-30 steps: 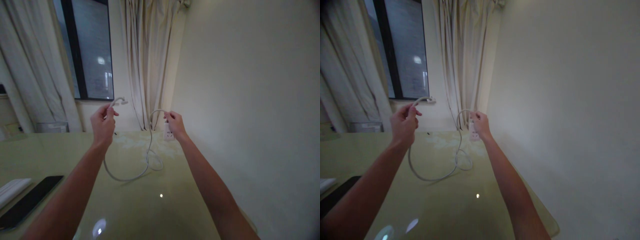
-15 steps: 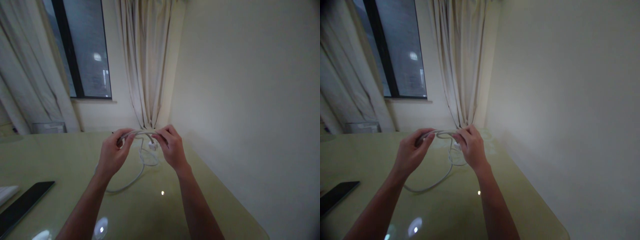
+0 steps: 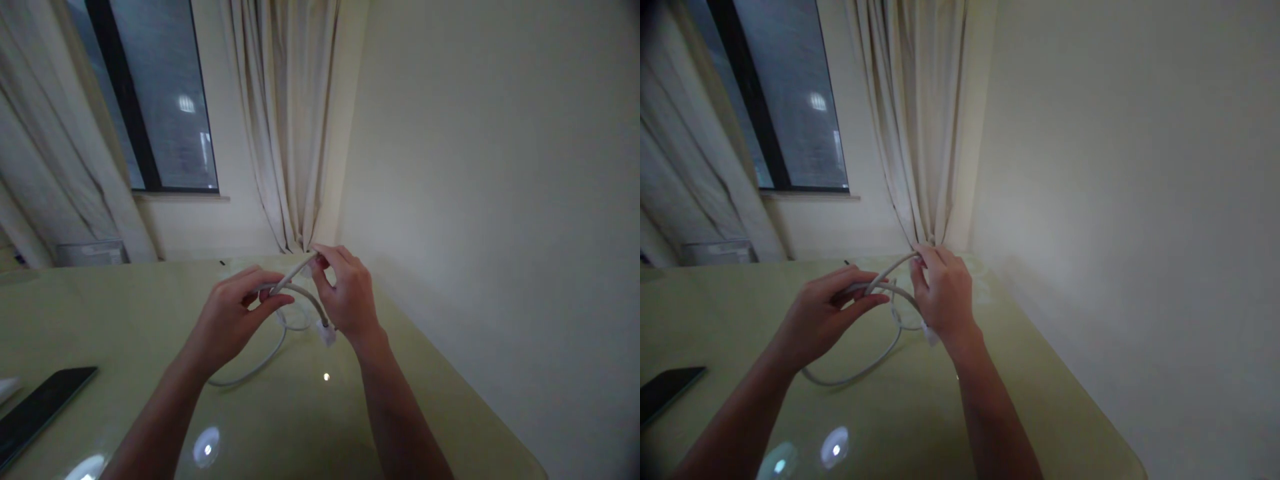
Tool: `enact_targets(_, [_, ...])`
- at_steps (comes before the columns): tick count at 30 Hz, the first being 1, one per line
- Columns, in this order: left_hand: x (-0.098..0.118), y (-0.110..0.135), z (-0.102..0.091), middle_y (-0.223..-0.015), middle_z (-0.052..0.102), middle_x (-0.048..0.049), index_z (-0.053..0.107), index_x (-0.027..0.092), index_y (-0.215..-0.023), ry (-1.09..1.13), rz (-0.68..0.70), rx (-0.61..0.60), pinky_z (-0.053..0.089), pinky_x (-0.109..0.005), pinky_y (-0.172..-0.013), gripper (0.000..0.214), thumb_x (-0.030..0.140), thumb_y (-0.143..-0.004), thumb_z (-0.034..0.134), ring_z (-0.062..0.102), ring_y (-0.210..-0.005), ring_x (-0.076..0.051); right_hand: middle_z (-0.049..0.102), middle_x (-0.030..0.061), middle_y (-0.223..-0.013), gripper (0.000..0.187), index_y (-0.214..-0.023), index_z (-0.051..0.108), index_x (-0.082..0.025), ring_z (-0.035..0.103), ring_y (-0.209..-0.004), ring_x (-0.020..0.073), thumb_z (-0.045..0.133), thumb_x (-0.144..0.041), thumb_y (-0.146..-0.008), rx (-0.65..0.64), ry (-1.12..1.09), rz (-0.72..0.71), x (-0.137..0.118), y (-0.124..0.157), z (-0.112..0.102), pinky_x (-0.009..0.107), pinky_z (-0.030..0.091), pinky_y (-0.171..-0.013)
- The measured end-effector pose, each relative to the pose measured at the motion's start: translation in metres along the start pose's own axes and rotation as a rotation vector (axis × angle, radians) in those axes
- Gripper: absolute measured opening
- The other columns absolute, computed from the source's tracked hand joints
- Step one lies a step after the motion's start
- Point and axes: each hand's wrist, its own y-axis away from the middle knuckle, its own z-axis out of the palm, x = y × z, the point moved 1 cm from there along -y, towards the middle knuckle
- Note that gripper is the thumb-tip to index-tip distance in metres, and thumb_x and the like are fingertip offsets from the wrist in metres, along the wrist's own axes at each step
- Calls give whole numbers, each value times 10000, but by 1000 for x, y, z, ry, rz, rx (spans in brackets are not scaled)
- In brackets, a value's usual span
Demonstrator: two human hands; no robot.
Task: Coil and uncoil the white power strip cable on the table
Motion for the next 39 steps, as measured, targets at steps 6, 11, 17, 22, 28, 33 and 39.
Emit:
enact_targets(6, [2, 1, -6, -784, 681, -10, 829, 304, -1059, 47, -46, -34, 423, -284, -575, 229, 470, -905, 794, 551, -622, -161, 556, 98, -1608, 598, -1608, 485, -312, 523, -1492, 289, 628, -473, -1050, -356, -484, 1, -8, 4, -1, 521, 443, -1224])
enact_targets(11, [3, 0, -6, -789, 674, -1, 825, 301, -1049, 61, -43, -3, 416, -292, -573, 194, 432, -909, 794, 543, -604, -149, 415, 94, -1697, 1103, -1629, 387, -379, 465, -1544, 329, 969, -545, -707, -488, -712, -2, -14, 8, 14, 564, 450, -1256])
enact_targets(17, [11, -1, -10, -691, 623, 23, 824, 278, -984, 11, 0, -5, 367, -282, -537, 170, 426, -903, 803, 467, -546, -128, 442, 136, -1664, 1321, -1680, 146, -421, 548, -1469, 332, 1007, -456, -679, -359, -790, 64, -13, 13, 32, 577, 553, -1151])
enact_targets(22, [18, 1, -9, -743, 655, 43, 791, 236, -930, -92, 62, -99, 383, -255, -569, 68, 303, -916, 799, 483, -574, -105, 418, 93, -1706, 1123, -1713, 205, -405, 438, -1550, 347, 895, -321, -831, -360, -508, -155, -10, 9, 30, 586, 417, -1266])
enact_targets(28, [20, 6, -7, -859, 717, 21, 747, 218, -905, -263, 138, -127, 448, -266, -688, 95, 294, -951, 780, 599, -701, -129, 576, 71, -1579, 806, -1622, 414, -334, 569, -1442, 262, 691, -124, -895, -347, -424, -230, -16, 8, 30, 471, 454, -1241])
enact_targets(33, [18, 7, -25, -944, 723, 17, 730, 249, -1129, -310, 175, -123, 455, -257, -659, 136, 241, -1001, 683, 558, -652, -121, 743, 35, -1338, 603, -1399, 623, -296, 712, -1237, 226, 629, -48, -849, -321, -525, -97, -11, 9, 34, 409, 570, -1095])
enact_targets(39, [10, 2, -36, -917, 630, -34, 681, 214, -870, -376, 263, 150, 476, -301, -721, 129, 249, -994, 687, 588, -807, -175, 791, 29, -1140, 352, -1202, 707, -251, 769, -1071, 216, 647, -128, -878, -335, -814, 151, -6, 9, 38, 350, 653, -854])
